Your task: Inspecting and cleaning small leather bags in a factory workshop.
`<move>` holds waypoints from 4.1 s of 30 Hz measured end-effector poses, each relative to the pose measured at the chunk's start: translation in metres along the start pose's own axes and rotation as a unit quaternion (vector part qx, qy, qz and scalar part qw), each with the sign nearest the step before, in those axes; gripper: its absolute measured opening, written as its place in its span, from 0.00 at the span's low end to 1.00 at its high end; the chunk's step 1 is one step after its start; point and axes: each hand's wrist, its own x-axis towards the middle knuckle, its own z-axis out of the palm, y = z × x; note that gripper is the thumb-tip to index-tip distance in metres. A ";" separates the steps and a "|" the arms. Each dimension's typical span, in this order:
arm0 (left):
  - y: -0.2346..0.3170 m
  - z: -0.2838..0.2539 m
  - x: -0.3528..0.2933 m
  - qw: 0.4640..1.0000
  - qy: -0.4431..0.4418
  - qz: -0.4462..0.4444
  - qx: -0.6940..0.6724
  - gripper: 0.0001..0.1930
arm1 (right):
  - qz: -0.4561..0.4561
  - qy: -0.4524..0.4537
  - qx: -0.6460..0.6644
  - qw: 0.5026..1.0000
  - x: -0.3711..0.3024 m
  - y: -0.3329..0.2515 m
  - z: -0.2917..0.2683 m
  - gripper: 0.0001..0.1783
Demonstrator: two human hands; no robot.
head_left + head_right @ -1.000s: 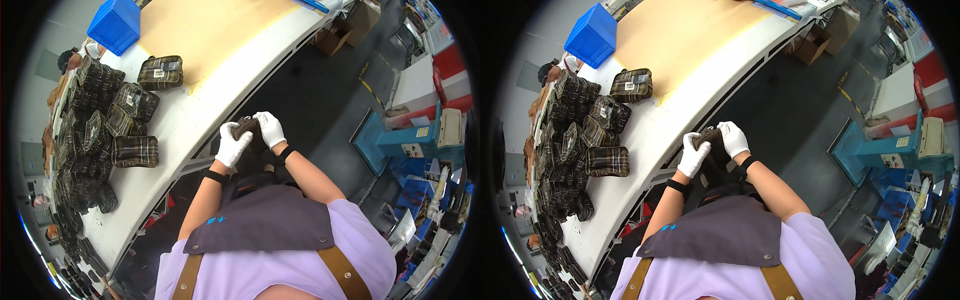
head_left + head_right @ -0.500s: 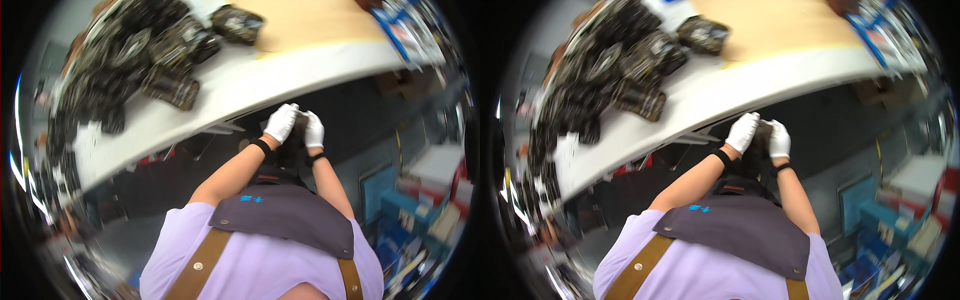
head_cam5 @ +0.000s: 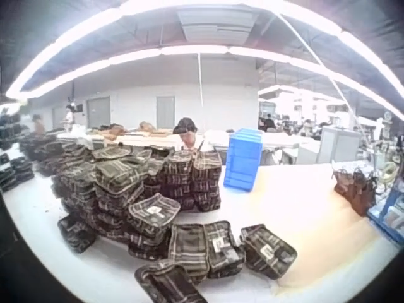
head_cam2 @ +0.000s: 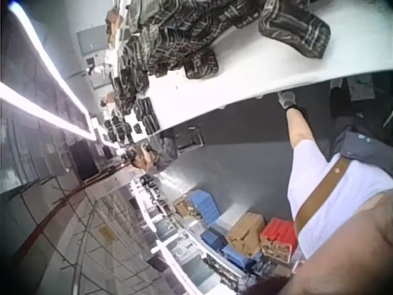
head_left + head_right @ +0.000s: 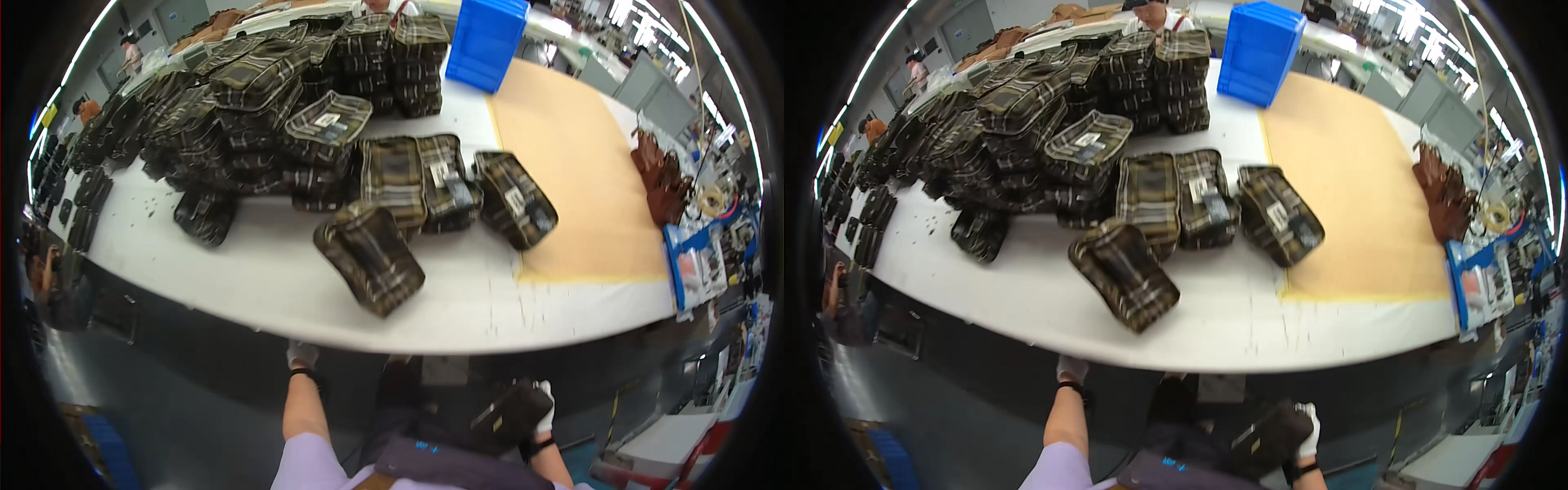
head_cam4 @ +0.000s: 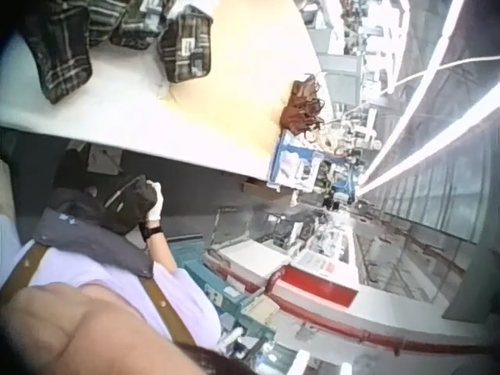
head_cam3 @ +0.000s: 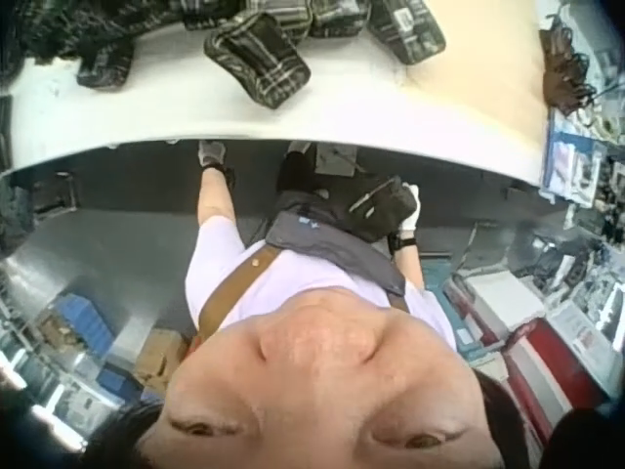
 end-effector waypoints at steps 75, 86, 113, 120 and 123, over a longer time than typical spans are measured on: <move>0.277 -0.256 0.120 0.892 -0.100 0.438 0.044 0.24 | -0.109 0.099 -0.297 0.944 0.025 -0.024 0.046 0.30; 0.274 -0.227 0.151 0.888 -0.057 0.457 -0.017 0.22 | -0.151 0.141 -0.266 0.942 0.030 -0.027 0.059 0.31; 0.235 -0.488 -0.183 0.554 0.291 0.630 -0.460 0.37 | -0.400 0.313 -0.017 0.861 0.001 0.013 0.061 0.17; 0.236 -0.474 -0.175 0.543 0.234 0.640 -0.491 0.30 | -0.411 0.364 0.005 0.836 -0.003 0.013 0.074 0.17; 0.211 -0.466 -0.164 0.476 0.170 0.633 -0.586 0.31 | -0.491 0.371 -0.114 0.780 -0.022 0.000 0.097 0.15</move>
